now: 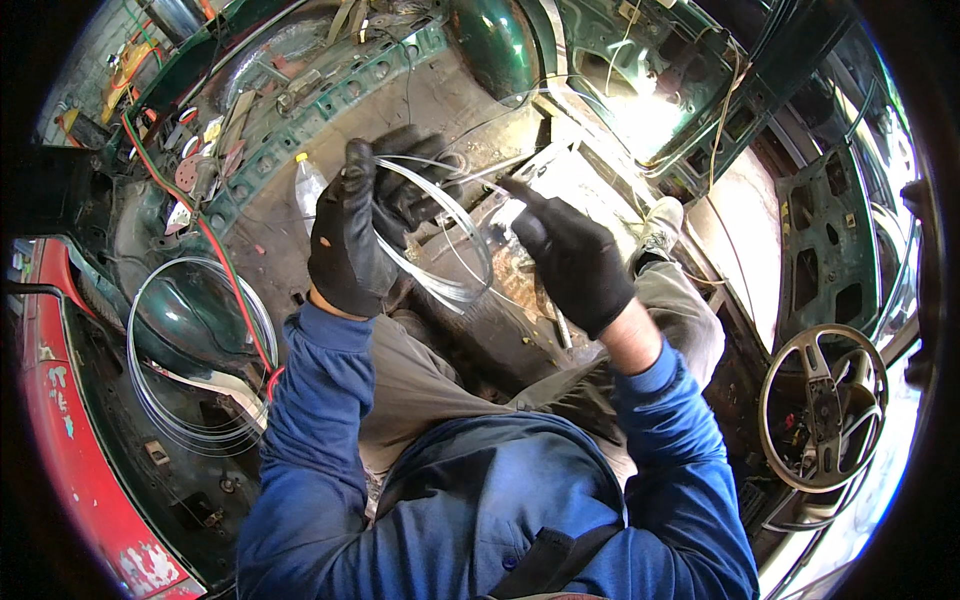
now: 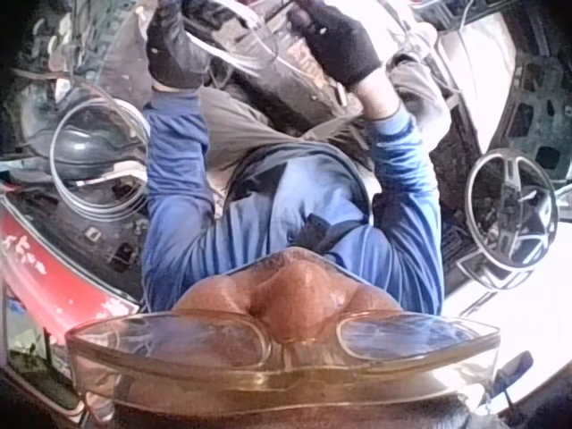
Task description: The person sits inside a stripped vehicle interior and manipulates a bundle of wires, stripping insulation and preparing connections. They then use a blowtorch to heat a section of the floor metal, likely to soften adhesive or remove a component.
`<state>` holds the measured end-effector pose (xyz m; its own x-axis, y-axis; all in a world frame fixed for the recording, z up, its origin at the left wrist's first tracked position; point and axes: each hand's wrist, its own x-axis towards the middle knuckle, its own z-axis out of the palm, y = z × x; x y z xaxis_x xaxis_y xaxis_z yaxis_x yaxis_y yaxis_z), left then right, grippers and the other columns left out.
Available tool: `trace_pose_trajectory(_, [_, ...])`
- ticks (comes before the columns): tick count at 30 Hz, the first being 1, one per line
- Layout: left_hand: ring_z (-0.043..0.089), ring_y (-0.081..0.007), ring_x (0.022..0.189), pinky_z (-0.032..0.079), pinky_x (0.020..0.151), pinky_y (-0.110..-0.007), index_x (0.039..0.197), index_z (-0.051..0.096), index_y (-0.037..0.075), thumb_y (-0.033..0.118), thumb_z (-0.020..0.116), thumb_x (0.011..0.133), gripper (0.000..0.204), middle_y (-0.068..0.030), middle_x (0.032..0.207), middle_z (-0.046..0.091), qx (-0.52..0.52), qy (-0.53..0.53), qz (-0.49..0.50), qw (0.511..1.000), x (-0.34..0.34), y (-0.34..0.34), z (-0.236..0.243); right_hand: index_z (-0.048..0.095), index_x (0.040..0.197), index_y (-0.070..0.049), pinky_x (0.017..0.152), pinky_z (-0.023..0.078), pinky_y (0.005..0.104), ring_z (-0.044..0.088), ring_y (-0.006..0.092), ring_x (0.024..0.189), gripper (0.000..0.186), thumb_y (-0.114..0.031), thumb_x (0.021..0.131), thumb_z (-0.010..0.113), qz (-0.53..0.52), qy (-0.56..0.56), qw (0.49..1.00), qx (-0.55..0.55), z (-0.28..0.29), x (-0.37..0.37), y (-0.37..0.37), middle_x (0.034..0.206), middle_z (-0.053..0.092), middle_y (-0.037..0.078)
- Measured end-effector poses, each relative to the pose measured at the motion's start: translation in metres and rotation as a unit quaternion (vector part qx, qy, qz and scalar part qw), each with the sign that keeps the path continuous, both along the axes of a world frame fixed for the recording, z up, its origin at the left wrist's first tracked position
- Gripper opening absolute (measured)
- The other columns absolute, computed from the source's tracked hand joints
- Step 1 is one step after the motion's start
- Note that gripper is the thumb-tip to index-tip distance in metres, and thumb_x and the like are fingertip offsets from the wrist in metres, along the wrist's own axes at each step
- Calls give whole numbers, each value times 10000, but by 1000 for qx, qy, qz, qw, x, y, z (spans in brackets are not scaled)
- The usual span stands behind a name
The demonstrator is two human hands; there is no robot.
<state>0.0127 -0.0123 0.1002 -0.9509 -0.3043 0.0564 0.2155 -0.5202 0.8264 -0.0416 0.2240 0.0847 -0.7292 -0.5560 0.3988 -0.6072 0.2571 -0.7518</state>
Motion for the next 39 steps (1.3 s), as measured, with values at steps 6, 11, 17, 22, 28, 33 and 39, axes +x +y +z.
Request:
trace_pose_trajectory(6, [723,-358,1069,541,1069,-574,1345,623,3,482,492,1119,545,-171,1124,756,128,183,-39,974,-11,-21,-29,622,1459,-109,790,578,421,731,344,867,432,-175,1037,683,-3,-118,993,-29,-21,38,-14,1047,723,201])
trace_pose_trajectory(11, [712,-320,1048,577,983,-520,1341,628,-1,420,496,1132,488,-150,1097,739,161,250,-69,952,-15,-11,-24,692,1256,-87,738,585,401,734,318,817,290,-85,966,684,41,-130,988,67,-7,21,-3,1035,708,152])
trace_pose_trajectory(17, [707,-259,1123,551,1032,-373,1387,603,-6,267,622,1093,402,-181,1253,714,-360,52,197,911,-9,-21,-20,696,1156,-79,754,595,365,716,268,848,356,34,826,624,87,76,974,194,4,-24,26,976,702,86])
trace_pose_trajectory(22, [658,-311,1256,498,1090,-403,1463,569,28,319,854,889,704,-190,1359,675,-623,94,-16,776,11,-4,-10,740,1250,-162,874,588,440,727,334,1035,332,-149,928,660,187,73,954,224,-27,-32,22,1168,740,111])
trace_pose_trajectory(28, [703,-404,1152,547,1006,-465,1420,616,93,386,852,842,689,-212,1239,737,-665,-76,-283,687,16,19,-37,748,1192,-208,824,597,447,743,328,987,272,-321,967,645,211,88,933,277,-35,1,-10,1127,760,84])
trace_pose_trajectory(33, [731,-375,1083,571,951,-439,1305,705,99,354,803,900,489,-174,1143,772,-554,-31,-343,758,17,14,-79,753,1175,-196,831,595,441,744,337,963,280,-360,966,665,196,49,942,269,-32,4,-6,1071,774,94])
trace_pose_trajectory(39, [750,-332,1018,582,908,-392,1285,715,101,256,676,1018,311,-166,1097,775,-571,33,-301,763,15,-3,-52,747,1215,-117,777,581,335,730,176,842,265,-186,962,784,88,-78,976,185,14,-15,11,1016,761,98])
